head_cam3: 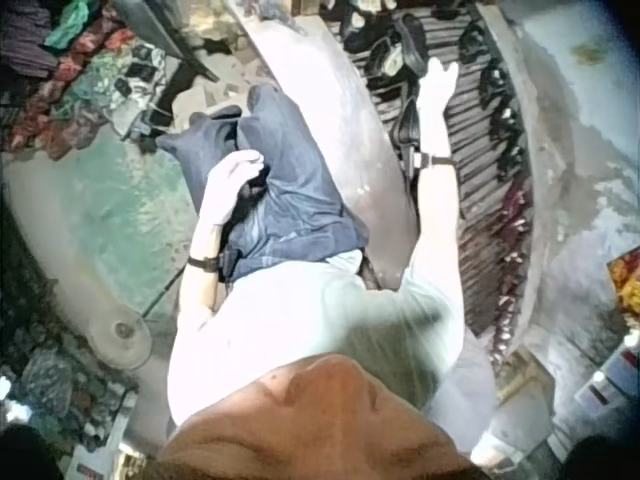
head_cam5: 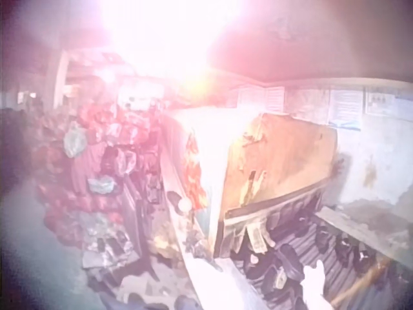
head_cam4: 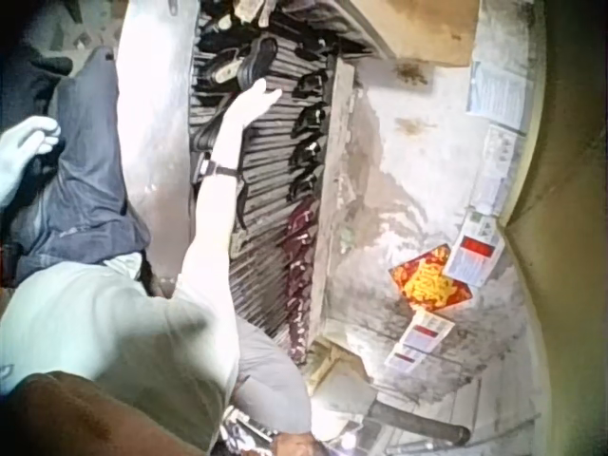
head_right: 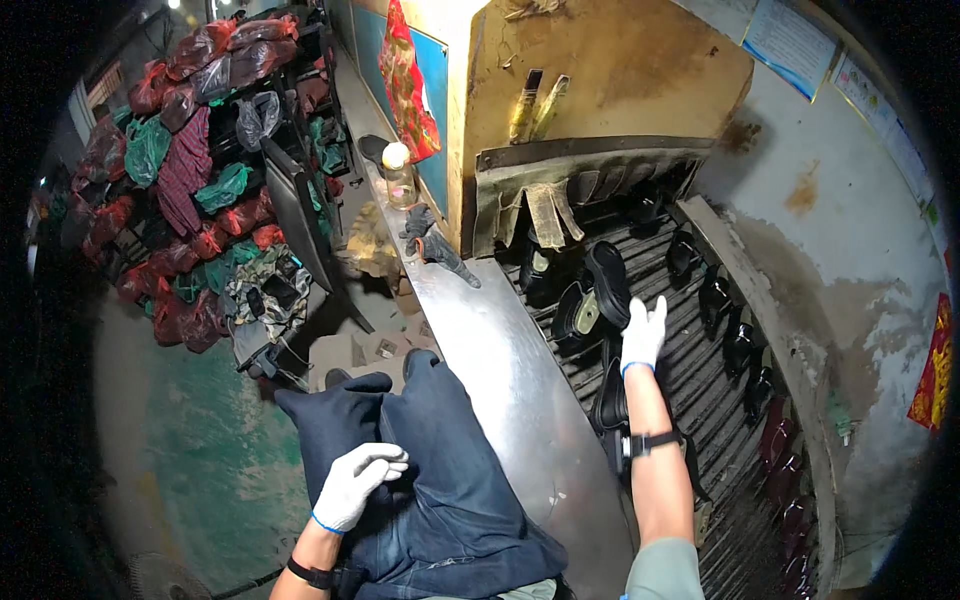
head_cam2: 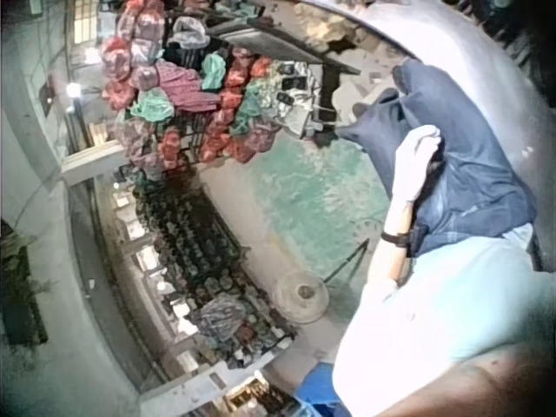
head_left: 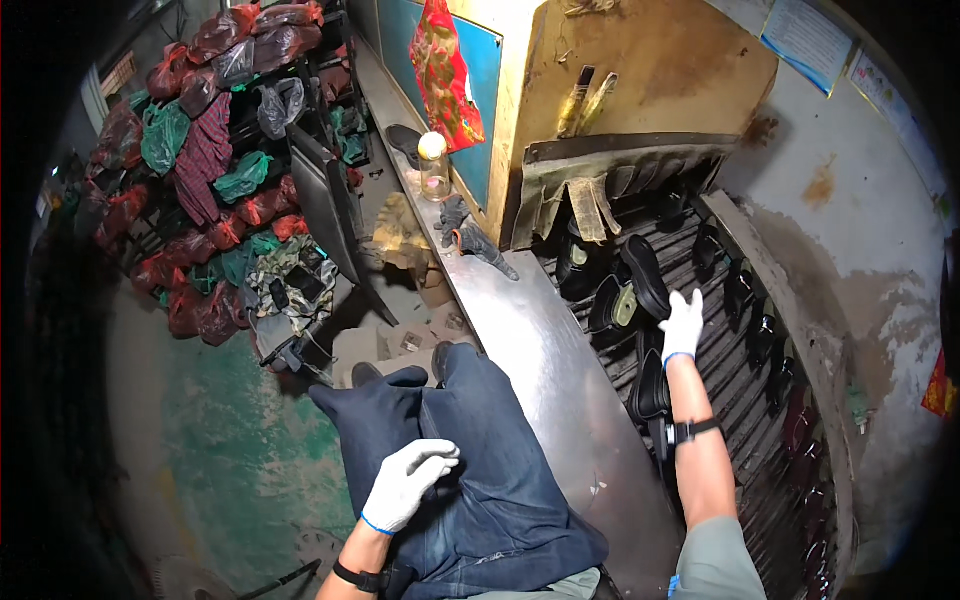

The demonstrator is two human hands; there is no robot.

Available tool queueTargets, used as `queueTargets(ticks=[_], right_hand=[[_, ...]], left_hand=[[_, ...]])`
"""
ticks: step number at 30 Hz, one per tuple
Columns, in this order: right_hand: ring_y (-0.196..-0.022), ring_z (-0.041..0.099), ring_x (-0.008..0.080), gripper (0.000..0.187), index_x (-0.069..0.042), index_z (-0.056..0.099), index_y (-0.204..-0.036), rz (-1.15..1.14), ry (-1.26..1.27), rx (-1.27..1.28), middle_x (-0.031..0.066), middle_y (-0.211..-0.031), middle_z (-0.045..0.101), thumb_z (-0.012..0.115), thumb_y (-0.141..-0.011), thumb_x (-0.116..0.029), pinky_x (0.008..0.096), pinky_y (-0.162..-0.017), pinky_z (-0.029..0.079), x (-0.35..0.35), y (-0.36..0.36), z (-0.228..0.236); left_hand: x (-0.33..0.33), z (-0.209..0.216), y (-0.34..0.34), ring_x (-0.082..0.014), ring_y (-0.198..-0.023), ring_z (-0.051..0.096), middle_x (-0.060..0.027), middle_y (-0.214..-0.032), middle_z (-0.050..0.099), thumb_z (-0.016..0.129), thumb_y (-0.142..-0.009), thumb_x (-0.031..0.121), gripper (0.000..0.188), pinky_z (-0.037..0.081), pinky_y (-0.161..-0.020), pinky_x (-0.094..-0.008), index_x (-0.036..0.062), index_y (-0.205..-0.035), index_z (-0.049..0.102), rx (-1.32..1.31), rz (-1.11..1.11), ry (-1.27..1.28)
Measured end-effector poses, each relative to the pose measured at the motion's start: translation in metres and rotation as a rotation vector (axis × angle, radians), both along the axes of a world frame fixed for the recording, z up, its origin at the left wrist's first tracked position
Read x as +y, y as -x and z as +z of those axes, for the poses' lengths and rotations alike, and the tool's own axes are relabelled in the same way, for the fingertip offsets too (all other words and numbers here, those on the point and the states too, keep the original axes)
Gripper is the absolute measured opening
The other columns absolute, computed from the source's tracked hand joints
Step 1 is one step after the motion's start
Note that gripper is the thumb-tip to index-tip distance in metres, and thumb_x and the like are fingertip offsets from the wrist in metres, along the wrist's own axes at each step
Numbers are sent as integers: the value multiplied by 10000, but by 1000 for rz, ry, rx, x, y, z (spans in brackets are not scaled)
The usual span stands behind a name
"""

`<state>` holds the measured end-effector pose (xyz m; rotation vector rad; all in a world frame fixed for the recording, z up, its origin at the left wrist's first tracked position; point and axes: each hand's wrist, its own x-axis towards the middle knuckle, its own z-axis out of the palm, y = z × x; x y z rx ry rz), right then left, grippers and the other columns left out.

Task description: The person repeatedly brushes and wipes a black leather shoe with a brush and cloth, rotating it to cover different surfaces. The shoe is handled one at a time and placed back on a nearby rack after each cycle.

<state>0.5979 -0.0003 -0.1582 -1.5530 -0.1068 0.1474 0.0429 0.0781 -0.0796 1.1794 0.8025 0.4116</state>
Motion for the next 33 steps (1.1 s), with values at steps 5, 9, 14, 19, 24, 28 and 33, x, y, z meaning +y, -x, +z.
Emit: queueTargets(ticks=[5, 9, 14, 19, 24, 28, 33], right_hand=[[-889, 649, 227, 607, -85, 482, -1638, 106, -329, 385, 85, -1208, 688, 605, -1044, -108, 366, -765, 586, 12, 58, 37], [-968, 679, 142, 671, -10, 518, -1600, 460, -305, 141, 26, -1251, 702, 571, -932, -19, 249, -845, 549, -39, 240, 78], [-1164, 689, 161, 629, 34, 533, -1592, 681, -30, 98, 92, -1358, 690, 666, -992, -100, 319, -982, 577, -122, 260, -26], [-1371, 615, 275, 1116, 38, 311, -1730, 70, 284, -78, 205, -1552, 619, 958, -838, -145, 431, -1163, 506, 5, 129, -56], [-1222, 659, 314, 978, -8, 532, -1581, 32, 215, 8, 148, -1354, 699, 995, -727, -116, 436, -1067, 532, 49, 10, -117], [-1088, 704, 326, 659, -74, 655, -1398, 39, 25, 321, 102, -1247, 728, 887, -793, -190, 538, -890, 578, 48, 11, -113], [-1306, 641, 453, 524, -37, 676, -1391, 184, -719, 849, 227, -1383, 708, 760, -926, -263, 707, -1154, 482, -24, 39, -69]], left_hand=[[-2, 16, -23, -281, -1252, 755, -200, -1398, 746, 653, -1152, 219, 395, 592, -1106, -395, -55, -1436, 664, -142, -134, 30], [-5, -1, -39, -304, -1465, 616, -200, -1586, 620, 707, -1120, 263, 617, 513, -1221, -444, -24, -1626, 502, -455, -36, 321], [-2, 18, -58, -249, -1481, 575, -139, -1630, 584, 804, -1017, 186, 817, 455, -1263, -400, 11, -1711, 412, -362, 99, 261], [-36, -7, 3, -211, -1271, 674, -95, -1359, 717, 875, -937, 140, 628, 531, -1142, -403, 18, -1479, 582, -267, 283, 221], [11, 22, 8, -198, -1287, 669, -85, -1382, 706, 930, -872, 108, 782, 518, -1159, -383, 7, -1550, 552, -82, 207, -213], [61, 31, 31, -242, -1443, 606, -162, -1573, 636, 835, -974, 152, 762, 486, -1218, -403, -6, -1644, 507, 79, -168, -188], [42, 32, 9, -345, -1579, 508, -195, -1698, 526, 808, -1042, 253, 735, 419, -1314, -475, 45, -1662, 472, -430, -33, 378]])
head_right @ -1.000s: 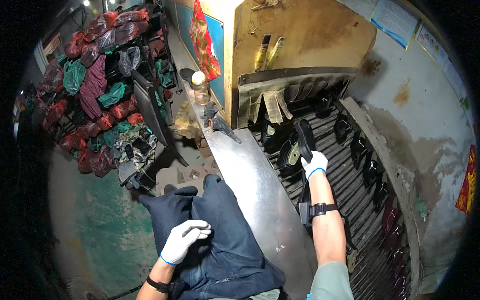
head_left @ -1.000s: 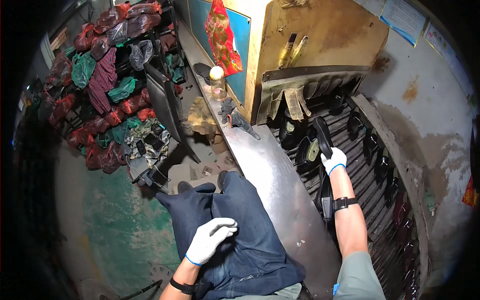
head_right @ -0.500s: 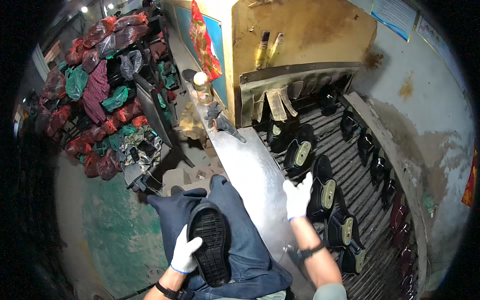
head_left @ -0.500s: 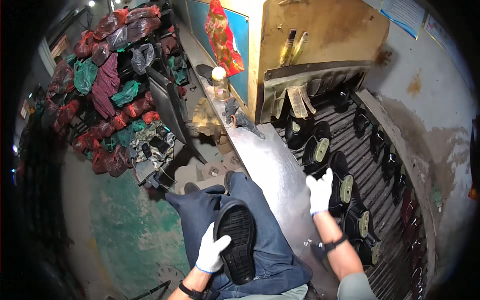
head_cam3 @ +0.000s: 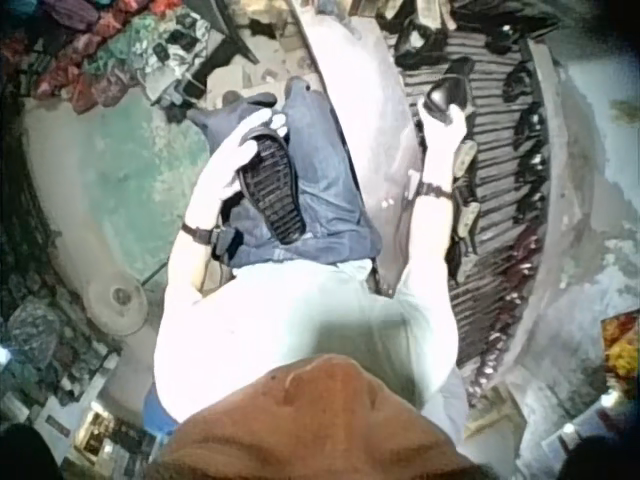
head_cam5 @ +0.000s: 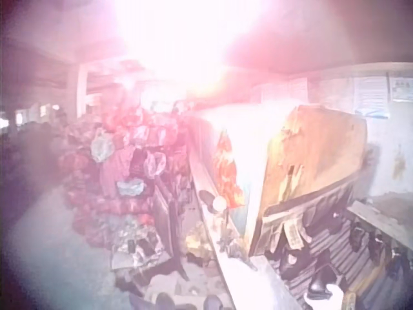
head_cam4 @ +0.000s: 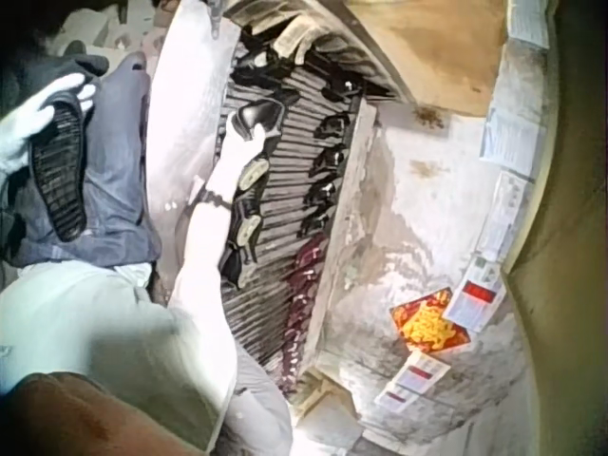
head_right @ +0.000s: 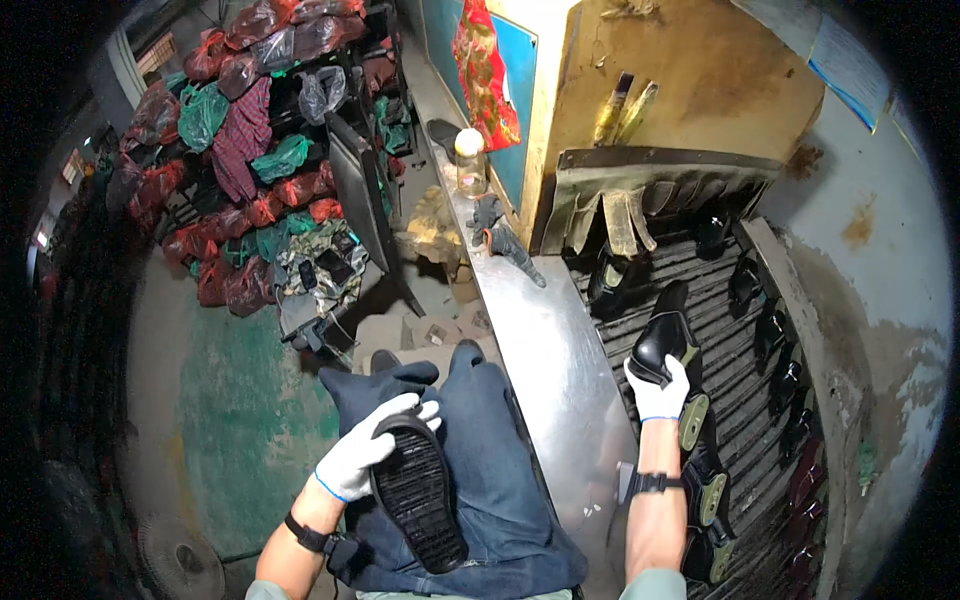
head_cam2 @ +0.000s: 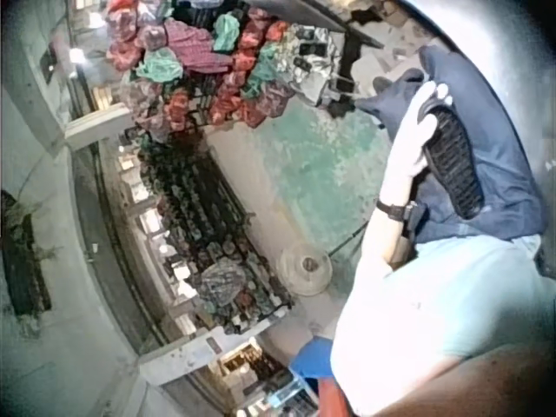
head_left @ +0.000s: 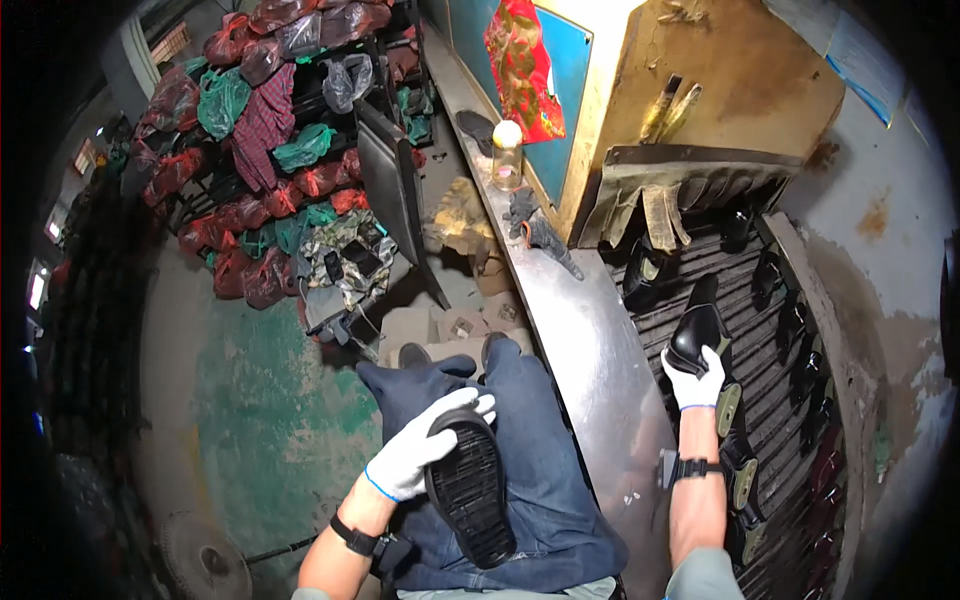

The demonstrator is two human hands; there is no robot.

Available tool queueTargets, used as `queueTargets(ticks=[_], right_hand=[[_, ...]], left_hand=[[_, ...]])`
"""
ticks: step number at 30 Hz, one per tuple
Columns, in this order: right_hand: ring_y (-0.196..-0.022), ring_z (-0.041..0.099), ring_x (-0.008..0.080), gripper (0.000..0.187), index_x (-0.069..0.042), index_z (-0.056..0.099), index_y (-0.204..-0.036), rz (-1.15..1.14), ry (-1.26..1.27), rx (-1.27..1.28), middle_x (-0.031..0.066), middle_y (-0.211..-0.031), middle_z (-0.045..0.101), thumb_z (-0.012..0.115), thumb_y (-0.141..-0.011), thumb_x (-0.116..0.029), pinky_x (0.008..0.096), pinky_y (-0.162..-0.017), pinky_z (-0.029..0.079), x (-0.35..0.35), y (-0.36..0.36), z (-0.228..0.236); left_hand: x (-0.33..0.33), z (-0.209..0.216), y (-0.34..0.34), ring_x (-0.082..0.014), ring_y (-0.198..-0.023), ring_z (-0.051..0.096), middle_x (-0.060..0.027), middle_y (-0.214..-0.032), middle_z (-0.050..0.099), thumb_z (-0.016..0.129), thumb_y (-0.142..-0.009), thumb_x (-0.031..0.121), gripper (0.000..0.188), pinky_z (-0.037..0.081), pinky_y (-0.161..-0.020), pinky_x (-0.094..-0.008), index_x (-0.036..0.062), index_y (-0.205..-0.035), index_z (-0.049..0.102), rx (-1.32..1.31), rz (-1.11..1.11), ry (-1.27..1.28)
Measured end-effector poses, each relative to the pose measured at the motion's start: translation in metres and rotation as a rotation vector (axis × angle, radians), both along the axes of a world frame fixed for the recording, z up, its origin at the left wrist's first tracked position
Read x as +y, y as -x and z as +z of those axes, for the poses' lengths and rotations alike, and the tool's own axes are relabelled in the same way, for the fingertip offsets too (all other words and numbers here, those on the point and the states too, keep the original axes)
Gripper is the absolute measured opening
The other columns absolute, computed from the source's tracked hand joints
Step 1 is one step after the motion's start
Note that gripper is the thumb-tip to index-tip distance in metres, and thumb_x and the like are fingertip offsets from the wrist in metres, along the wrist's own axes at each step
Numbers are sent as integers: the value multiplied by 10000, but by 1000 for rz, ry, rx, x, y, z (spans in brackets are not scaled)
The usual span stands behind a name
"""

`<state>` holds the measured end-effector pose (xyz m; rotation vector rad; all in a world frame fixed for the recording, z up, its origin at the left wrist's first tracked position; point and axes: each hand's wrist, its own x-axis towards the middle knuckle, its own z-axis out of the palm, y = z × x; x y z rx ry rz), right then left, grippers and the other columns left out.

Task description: The person repeatedly brushes and wipes a black leather shoe with a brush and cloth, rotating it to cover different surfaces. The shoe is handled one at a time and placed back on a nearby rack after each cycle.

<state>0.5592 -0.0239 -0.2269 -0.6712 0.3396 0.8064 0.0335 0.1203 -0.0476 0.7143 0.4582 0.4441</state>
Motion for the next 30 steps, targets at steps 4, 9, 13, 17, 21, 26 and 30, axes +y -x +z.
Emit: queueTargets(ticks=[4, 9, 13, 17, 21, 26, 30], right_hand=[[-1481, 485, 568, 925, -46, 430, -1700, 22, -486, 19, 274, -1666, 500, 816, -934, -392, 732, -1291, 337, -31, 134, 76], [-1527, 490, 552, 1270, -57, 309, -1758, 431, -522, -297, 252, -1731, 451, 999, -769, -456, 799, -1283, 337, -34, 190, 125], [-1452, 574, 542, 1234, 78, 375, -1681, 644, -447, -154, 322, -1631, 529, 969, -756, -482, 744, -1269, 408, -34, 243, 159], [-1544, 502, 494, 1220, 32, 370, -1713, 677, -36, -129, 296, -1681, 493, 891, -794, -578, 616, -1322, 389, -76, 278, 159], [-1559, 512, 358, 1308, 32, 270, -1757, 789, 63, -1120, 241, -1698, 502, 973, -711, -316, 497, -1314, 399, -95, 290, 180], [-1536, 546, 317, 1405, 75, 219, -1759, 883, 63, -1271, 233, -1676, 525, 1038, -649, -191, 460, -1290, 424, -97, 316, 188], [-1535, 551, 328, 1361, 88, 223, -1754, 969, 138, -1334, 243, -1672, 530, 988, -644, -108, 449, -1294, 420, -100, 329, 188]], left_hand=[[4, -9, -2, -359, -1601, 476, -198, -1742, 473, 791, -1059, 311, 673, 392, -1331, -485, 41, -1608, 511, -58, -41, -25], [2, -13, -13, -359, -1563, 524, -209, -1682, 537, 735, -1099, 386, 638, 399, -1322, -490, 46, -1590, 510, -150, -67, -32], [17, -1, -15, -337, -1498, 580, -185, -1564, 627, 694, -1121, 439, 636, 424, -1288, -489, 36, -1579, 517, -162, -104, -293], [51, 79, -27, -271, -1416, 620, -150, -1495, 663, 642, -1120, 579, 771, 434, -1262, -434, -1, -1606, 495, -89, -13, -918], [33, 22, -21, -337, -1462, 614, -167, -1555, 620, 730, -1039, 625, 903, 498, -1248, -523, 28, -1656, 451, -249, 67, -320], [24, 20, -15, -291, -1470, 599, -167, -1595, 606, 733, -988, 712, 1022, 458, -1273, -471, 24, -1679, 429, -163, 51, -481], [29, 28, -15, -292, -1464, 604, -170, -1580, 620, 733, -929, 792, 1125, 452, -1276, -473, 17, -1684, 422, -120, 18, -567]])
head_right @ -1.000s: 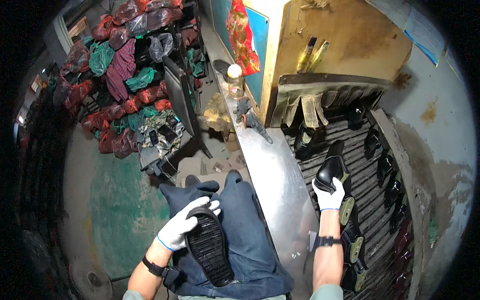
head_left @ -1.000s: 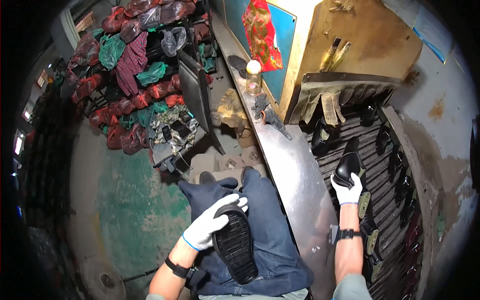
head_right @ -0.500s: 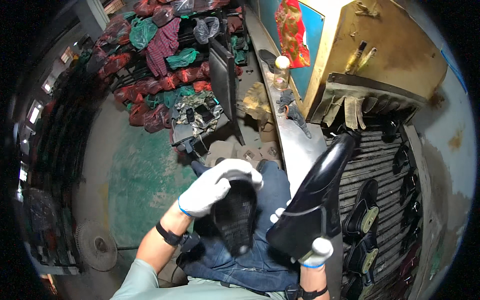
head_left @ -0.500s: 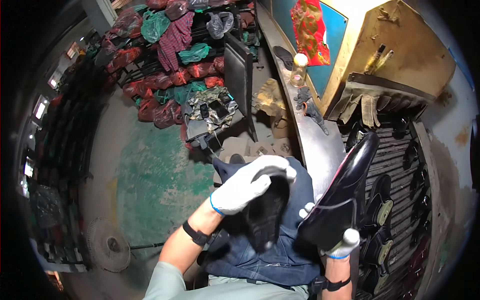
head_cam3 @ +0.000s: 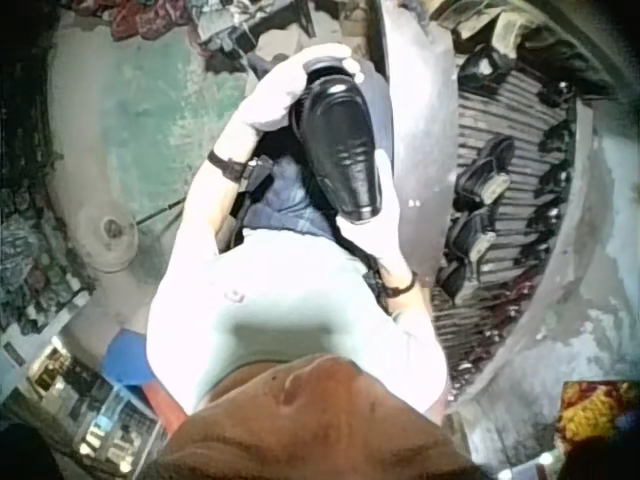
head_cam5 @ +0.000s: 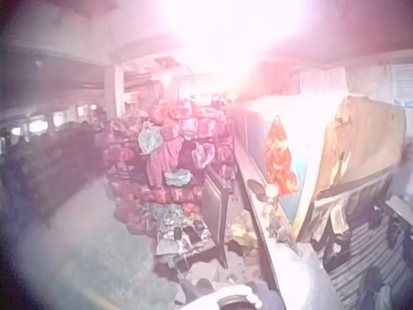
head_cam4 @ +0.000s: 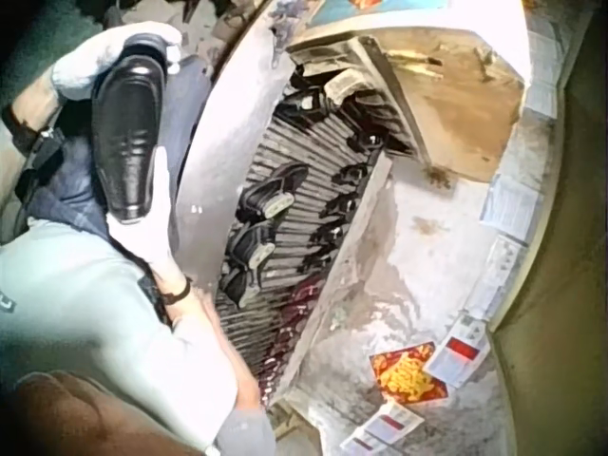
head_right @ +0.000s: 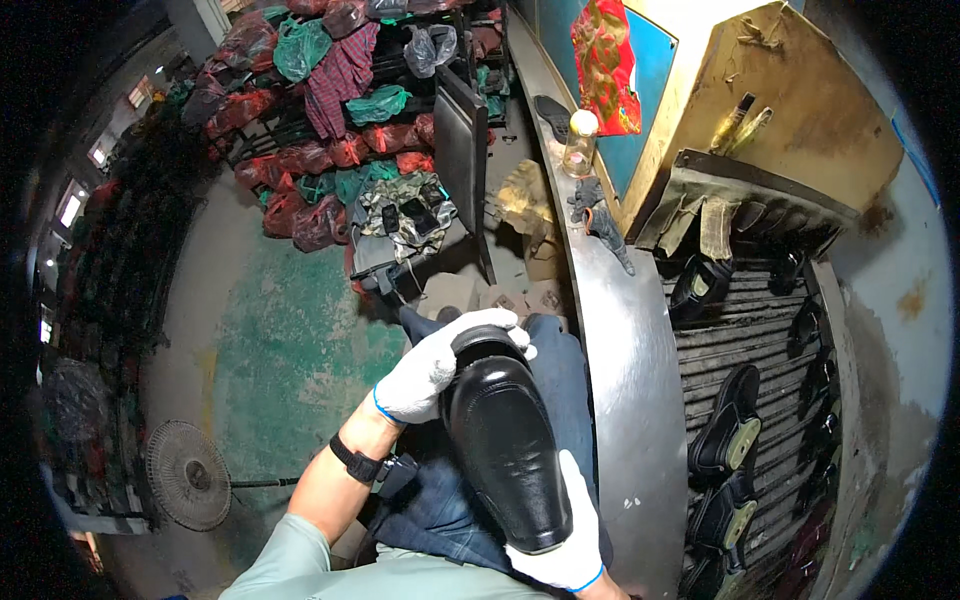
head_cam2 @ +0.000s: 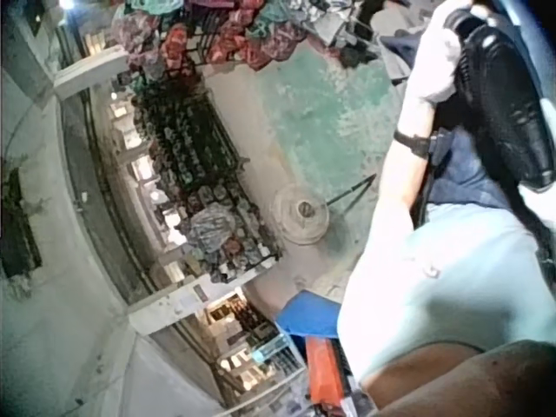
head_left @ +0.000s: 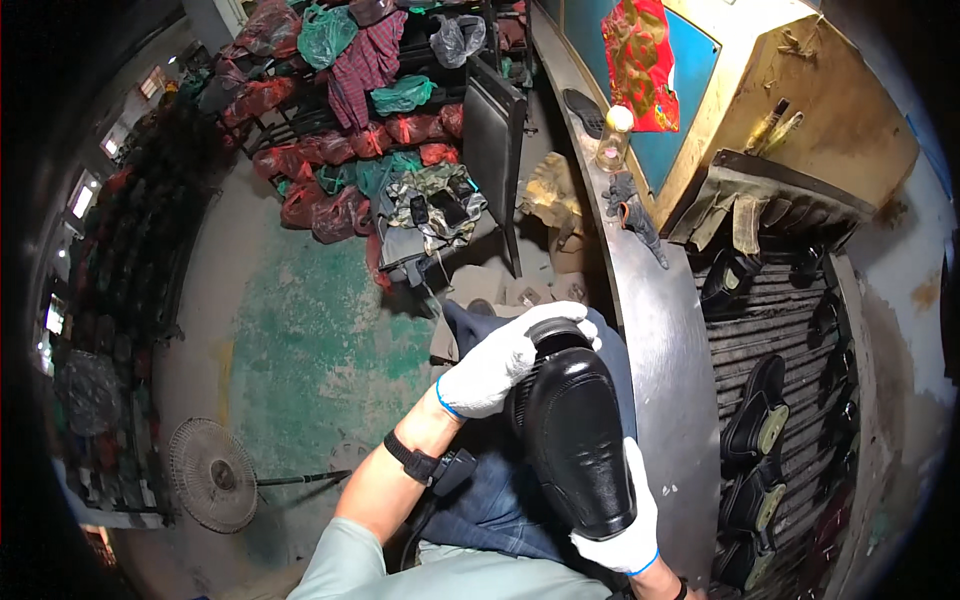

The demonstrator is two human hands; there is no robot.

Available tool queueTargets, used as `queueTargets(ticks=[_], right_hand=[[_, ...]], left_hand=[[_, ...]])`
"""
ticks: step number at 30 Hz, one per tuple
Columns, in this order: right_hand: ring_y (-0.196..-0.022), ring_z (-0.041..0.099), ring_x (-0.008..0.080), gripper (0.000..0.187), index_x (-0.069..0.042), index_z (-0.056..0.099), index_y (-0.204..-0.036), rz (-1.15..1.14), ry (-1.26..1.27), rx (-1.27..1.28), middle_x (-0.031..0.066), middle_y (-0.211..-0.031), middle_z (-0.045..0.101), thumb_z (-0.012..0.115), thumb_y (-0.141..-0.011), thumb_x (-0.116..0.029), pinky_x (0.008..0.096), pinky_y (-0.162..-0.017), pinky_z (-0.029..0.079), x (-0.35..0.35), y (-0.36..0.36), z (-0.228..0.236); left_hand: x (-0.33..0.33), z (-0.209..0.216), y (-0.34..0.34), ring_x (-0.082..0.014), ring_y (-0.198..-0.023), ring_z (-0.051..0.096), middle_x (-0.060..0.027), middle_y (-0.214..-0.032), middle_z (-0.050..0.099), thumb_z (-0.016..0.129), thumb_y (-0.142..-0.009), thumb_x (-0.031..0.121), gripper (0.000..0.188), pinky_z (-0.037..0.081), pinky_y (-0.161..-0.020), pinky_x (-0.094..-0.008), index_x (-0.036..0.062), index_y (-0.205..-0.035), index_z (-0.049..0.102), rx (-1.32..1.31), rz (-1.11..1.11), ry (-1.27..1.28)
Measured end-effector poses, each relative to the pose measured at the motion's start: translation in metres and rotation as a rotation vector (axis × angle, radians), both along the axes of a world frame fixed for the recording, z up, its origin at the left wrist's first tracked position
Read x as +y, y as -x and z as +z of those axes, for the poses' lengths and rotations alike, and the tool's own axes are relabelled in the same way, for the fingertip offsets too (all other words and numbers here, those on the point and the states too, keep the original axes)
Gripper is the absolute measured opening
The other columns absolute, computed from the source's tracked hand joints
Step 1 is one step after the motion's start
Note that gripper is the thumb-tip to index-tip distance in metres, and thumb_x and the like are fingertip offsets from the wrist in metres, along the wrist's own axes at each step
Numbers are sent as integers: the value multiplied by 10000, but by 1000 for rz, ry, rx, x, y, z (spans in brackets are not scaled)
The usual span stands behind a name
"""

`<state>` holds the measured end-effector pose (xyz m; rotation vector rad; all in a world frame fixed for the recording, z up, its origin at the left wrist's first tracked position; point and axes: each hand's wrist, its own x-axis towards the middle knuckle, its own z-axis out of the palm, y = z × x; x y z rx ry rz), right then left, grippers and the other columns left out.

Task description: The person repeatedly brushes and wipes a black leather shoe with a brush and cloth, rotating it to cover different surfaces. The shoe is handled one at a time and placed back on a nearby rack after each cycle.

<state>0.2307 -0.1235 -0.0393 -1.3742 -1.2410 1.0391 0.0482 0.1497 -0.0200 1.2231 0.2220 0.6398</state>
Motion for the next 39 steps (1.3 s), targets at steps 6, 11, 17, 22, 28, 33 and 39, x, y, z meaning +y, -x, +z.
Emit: queueTargets(ticks=[6, 11, 17, 22, 28, 33, 39], right_hand=[[-1386, 653, 373, 1262, 93, 358, -1687, -58, -19, 13, 257, -1520, 619, 1010, -646, -197, 474, -1200, 510, 5, 5, -12], [-1389, 647, 380, 1275, 91, 356, -1688, -82, -12, 62, 252, -1529, 611, 1018, -645, -225, 477, -1201, 506, 7, 7, -18], [-1380, 658, 382, 1260, 94, 369, -1681, -72, -39, -8, 255, -1529, 621, 1017, -652, -238, 472, -1202, 505, 13, 5, -19], [-1393, 656, 383, 1237, 106, 384, -1667, -92, -13, 57, 260, -1539, 620, 1012, -662, -249, 470, -1213, 497, 19, 13, -18], [-1426, 630, 412, 1257, 105, 380, -1667, -71, -91, -51, 271, -1569, 602, 1016, -651, -276, 499, -1248, 459, 29, 20, -31], [-1503, 547, 425, 1321, 95, 287, -1698, -45, -232, 60, 275, -1603, 561, 1000, -650, -274, 530, -1278, 409, 45, 28, -71], [-1608, 397, 443, 1343, 100, 172, -1727, 149, -328, -447, 344, -1733, 336, 974, -732, -312, 543, -1337, 328, 109, -24, -69]], left_hand=[[-2, 8, 2, -290, -1451, 614, -171, -1547, 651, 736, -869, 858, 1214, 446, -1279, -472, 1, -1674, 435, 69, 5, -14], [-1, 7, 1, -287, -1451, 613, -166, -1549, 651, 748, -865, 854, 1215, 438, -1281, -474, -4, -1671, 447, 83, 4, -25], [0, 7, 1, -288, -1458, 609, -173, -1564, 644, 759, -856, 853, 1233, 429, -1288, -469, -16, -1671, 442, 90, -1, -3], [-1, 11, 3, -300, -1490, 587, -187, -1586, 636, 601, -868, 963, 1299, 397, -1310, -469, -45, -1670, 438, 154, 22, -125], [-1, 5, 11, -317, -1542, 542, -215, -1653, 584, 381, -862, 1056, 1401, 358, -1331, -458, -80, -1682, 421, 85, 41, -245], [12, 72, 26, -279, -1538, 563, -167, -1658, 606, 936, -878, 480, 1040, 387, -1318, -445, -17, -1675, 490, 157, -144, -209], [-42, 123, 33, -309, -1366, 713, -137, -1588, 670, 750, -1002, 320, 668, 560, -1176, -443, 120, -1622, 602, 376, -64, -1370]])
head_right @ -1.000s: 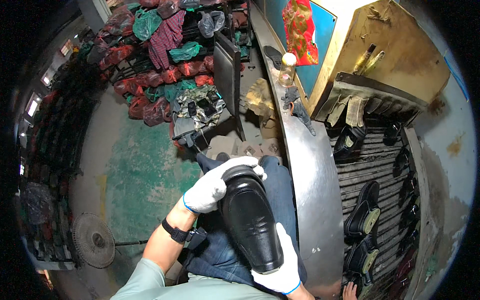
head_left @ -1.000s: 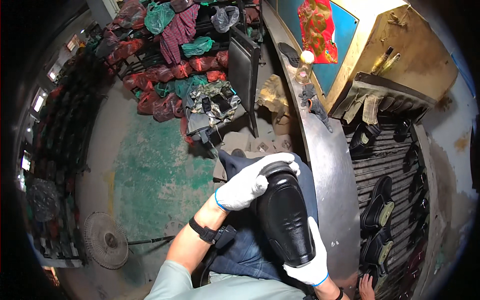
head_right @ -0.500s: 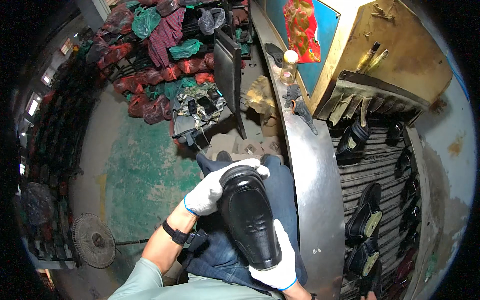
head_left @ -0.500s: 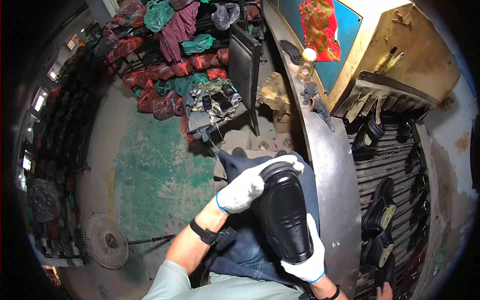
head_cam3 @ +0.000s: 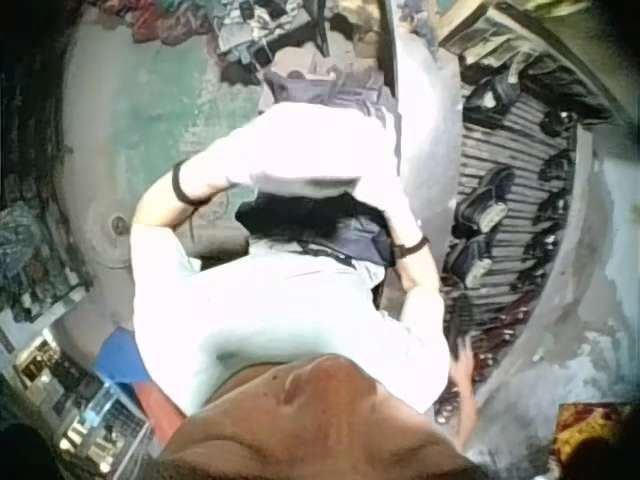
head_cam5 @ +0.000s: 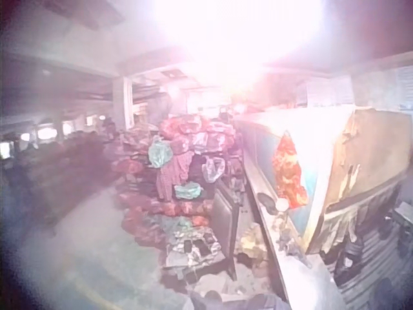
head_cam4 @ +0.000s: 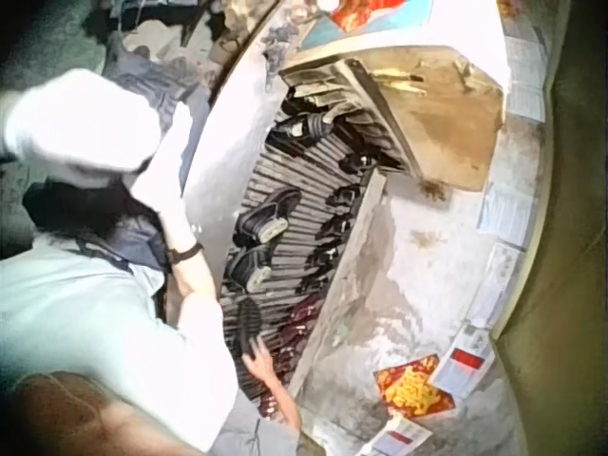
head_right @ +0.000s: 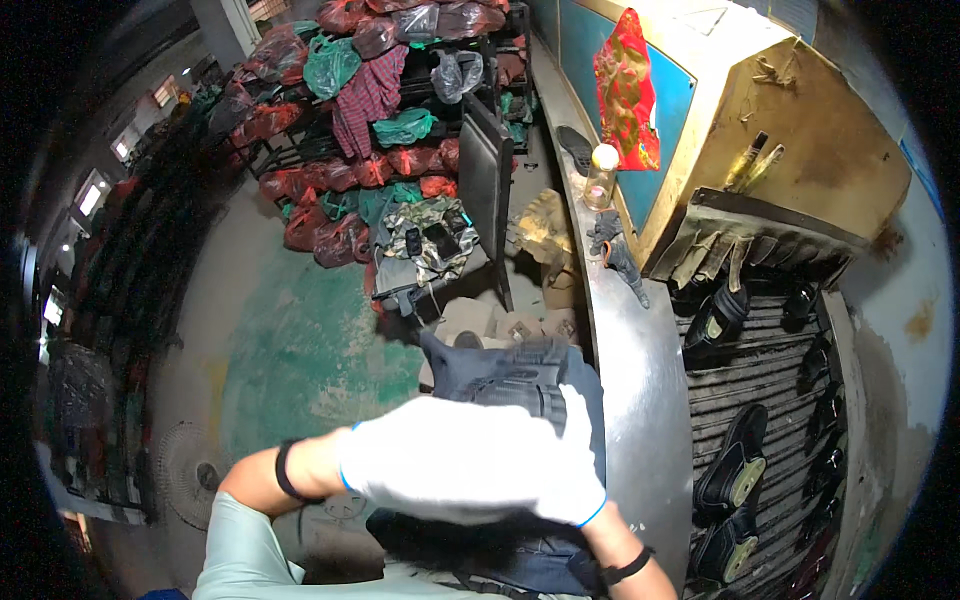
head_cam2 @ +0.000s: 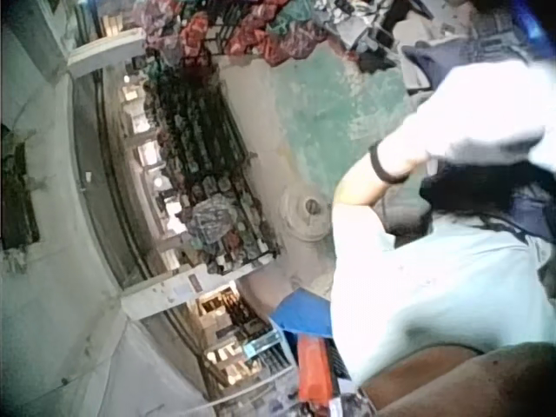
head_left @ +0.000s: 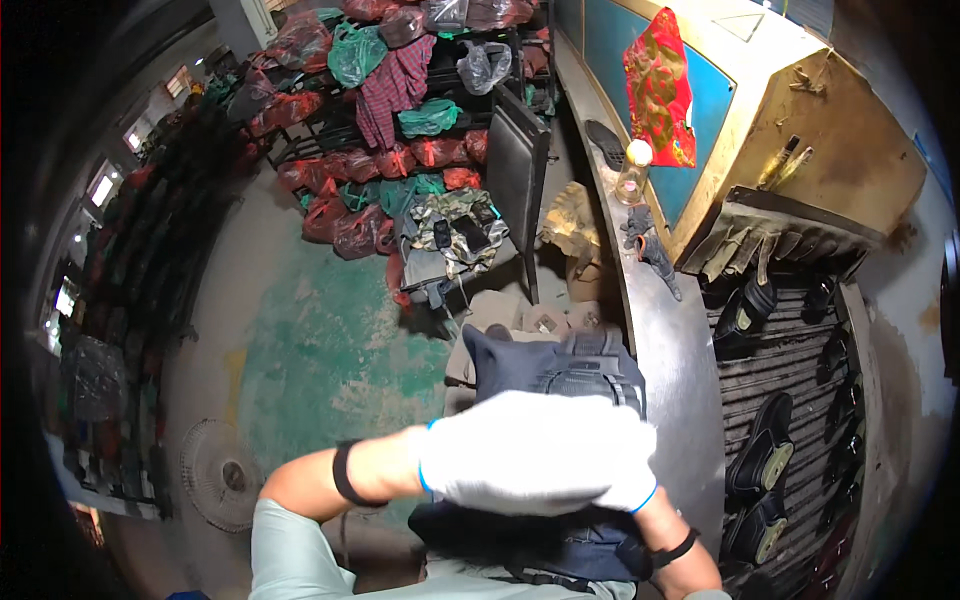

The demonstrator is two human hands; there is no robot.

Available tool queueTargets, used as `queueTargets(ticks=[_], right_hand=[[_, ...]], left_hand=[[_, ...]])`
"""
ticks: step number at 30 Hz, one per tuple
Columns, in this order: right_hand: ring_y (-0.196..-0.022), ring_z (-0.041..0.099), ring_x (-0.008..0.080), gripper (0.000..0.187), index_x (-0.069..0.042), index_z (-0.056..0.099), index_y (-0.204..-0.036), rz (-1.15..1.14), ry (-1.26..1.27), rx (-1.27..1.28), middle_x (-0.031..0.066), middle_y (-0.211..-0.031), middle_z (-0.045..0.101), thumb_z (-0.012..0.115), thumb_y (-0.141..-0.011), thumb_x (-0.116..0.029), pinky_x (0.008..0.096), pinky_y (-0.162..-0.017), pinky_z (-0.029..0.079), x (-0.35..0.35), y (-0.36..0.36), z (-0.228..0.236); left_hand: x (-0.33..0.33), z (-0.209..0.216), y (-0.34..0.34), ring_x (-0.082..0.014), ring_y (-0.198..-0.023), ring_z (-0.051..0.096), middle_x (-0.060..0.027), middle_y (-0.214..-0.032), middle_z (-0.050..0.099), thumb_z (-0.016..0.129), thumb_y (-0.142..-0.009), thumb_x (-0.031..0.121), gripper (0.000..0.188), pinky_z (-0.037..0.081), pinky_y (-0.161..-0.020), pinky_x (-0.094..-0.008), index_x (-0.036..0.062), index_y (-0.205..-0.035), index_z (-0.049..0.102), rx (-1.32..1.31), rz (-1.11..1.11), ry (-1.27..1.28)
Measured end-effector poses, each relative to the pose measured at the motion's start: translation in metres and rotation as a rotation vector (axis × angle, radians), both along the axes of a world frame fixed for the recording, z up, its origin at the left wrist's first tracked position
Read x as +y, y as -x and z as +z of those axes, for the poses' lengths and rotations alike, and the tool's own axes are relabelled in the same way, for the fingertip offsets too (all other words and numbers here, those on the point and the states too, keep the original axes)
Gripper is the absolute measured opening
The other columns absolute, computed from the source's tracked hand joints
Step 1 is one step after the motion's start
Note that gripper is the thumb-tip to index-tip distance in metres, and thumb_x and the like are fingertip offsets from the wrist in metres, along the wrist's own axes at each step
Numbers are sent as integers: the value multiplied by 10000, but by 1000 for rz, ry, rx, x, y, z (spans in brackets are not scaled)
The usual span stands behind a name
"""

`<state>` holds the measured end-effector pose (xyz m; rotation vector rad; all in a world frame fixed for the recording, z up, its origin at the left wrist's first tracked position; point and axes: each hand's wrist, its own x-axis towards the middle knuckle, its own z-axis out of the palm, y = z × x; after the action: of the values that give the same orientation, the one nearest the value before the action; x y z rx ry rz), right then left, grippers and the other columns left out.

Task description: The person repeatedly brushes and wipes a black leather shoe with a brush and cloth, rotating it to cover different surfaces. The shoe is handled one at a time and placed back on a nearby rack after each cycle.

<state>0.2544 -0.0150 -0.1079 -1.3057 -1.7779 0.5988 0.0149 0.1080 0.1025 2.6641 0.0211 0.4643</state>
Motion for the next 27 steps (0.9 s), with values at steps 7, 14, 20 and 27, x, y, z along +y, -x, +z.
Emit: queueTargets(ticks=[7, 14, 20, 27], right_hand=[[-1421, 631, 323, 813, 97, 387, -1690, 116, 440, 1317, 251, -1606, 592, 741, -988, -110, 424, -1208, 494, 41, -1, 54], [-918, 680, 64, 403, 26, 803, -1298, 210, 690, 565, 5, -1046, 796, 864, -982, -216, 262, -806, 561, 48, -14, 128], [-882, 667, 305, 446, -80, 832, -1298, 941, 285, -14, 98, -972, 701, 873, -951, -358, 429, -863, 546, -39, -32, 172], [-959, 580, 288, 523, -113, 823, -1345, 565, 131, -11, 53, -1020, 630, 909, -857, -280, 427, -875, 505, 10, -11, 101]], left_hand=[[-145, -214, 22, -329, -1622, 457, -192, -1767, 451, 517, -1056, 236, 534, 406, -1325, -497, -11, -1525, 585, 278, -191, -285], [-162, -235, 31, -183, -1697, 315, -36, -1873, 276, 523, -1064, 172, 657, 298, -1396, -394, 83, -1707, 419, 336, 55, -475], [-192, -253, 35, -198, -1663, 364, -41, -1832, 341, 378, -1159, 243, 613, 274, -1400, -383, 124, -1760, 342, 492, 213, 523], [-150, -189, 31, -367, -1524, 522, -189, -1615, 565, 693, -988, 188, 595, 390, -1314, -512, 30, -1552, 591, 145, 388, 616]])
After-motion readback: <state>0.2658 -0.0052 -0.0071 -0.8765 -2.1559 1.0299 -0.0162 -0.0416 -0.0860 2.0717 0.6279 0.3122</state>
